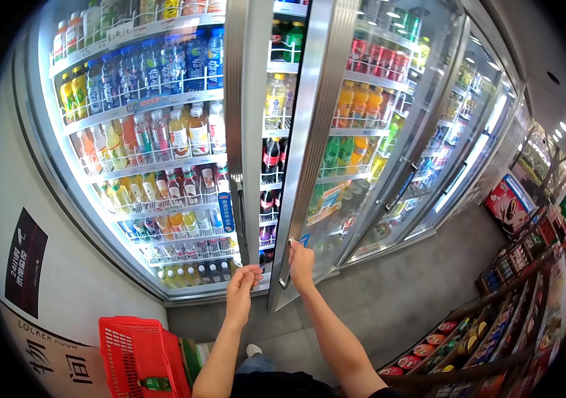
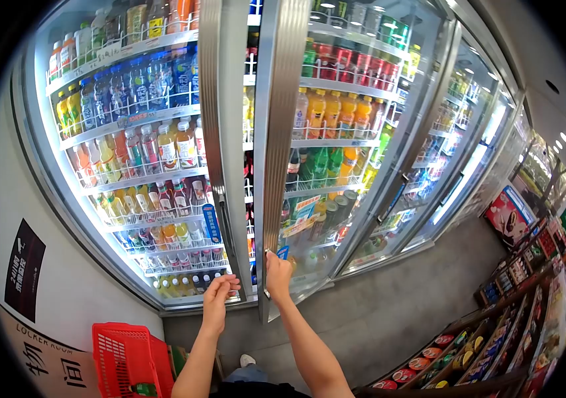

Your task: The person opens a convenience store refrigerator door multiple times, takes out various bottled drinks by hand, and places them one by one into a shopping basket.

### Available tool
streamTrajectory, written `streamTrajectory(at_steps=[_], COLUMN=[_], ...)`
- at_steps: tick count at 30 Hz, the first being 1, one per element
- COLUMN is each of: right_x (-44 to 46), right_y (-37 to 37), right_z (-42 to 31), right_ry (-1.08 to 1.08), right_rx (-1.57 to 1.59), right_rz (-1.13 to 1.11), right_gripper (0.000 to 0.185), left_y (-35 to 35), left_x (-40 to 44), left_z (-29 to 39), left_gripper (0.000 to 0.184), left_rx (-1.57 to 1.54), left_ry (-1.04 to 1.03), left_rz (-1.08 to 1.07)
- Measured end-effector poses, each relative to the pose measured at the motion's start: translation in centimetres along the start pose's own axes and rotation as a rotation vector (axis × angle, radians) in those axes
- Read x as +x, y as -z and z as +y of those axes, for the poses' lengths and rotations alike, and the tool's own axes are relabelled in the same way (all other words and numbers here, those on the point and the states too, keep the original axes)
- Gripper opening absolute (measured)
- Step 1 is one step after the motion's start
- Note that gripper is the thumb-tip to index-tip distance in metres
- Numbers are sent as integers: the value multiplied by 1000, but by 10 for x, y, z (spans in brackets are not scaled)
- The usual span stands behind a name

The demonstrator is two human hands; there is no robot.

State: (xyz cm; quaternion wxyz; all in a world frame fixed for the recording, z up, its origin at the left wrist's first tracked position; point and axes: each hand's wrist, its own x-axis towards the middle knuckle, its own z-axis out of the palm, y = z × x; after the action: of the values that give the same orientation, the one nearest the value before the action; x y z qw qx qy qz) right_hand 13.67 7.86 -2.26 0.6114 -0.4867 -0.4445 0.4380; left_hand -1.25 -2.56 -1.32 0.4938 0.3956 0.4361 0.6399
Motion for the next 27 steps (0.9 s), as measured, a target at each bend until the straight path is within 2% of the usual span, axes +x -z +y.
streamTrajectory(at_steps=[10, 15, 19, 23, 25, 27], right_x=[-72, -103, -128, -141, -149, -159], right_y=[111, 178, 230, 281, 295, 312], right_z=[-10, -20, -42, -58, -70, -75], right_ry=[47, 199, 195, 192, 265, 224], right_rx=[-22, -208, -137, -204, -183, -102], right_rz=[140, 361, 455, 542, 719, 755], right_gripper=[42, 45, 36, 32, 25, 18], left_y=[-61, -98, -130, -178, -199, -213], left_x=[-92, -134, -144, -145, -145, -146], left_z=[-20, -31, -39, -28, -25, -23], left_gripper=[24, 24, 24, 24, 24, 26], left_rx=[-13, -11, -25, -59, -58, -31], left_ry=[31, 60, 81, 52, 42, 34], left_rz=[-74, -110, -177, -316, -377, -432])
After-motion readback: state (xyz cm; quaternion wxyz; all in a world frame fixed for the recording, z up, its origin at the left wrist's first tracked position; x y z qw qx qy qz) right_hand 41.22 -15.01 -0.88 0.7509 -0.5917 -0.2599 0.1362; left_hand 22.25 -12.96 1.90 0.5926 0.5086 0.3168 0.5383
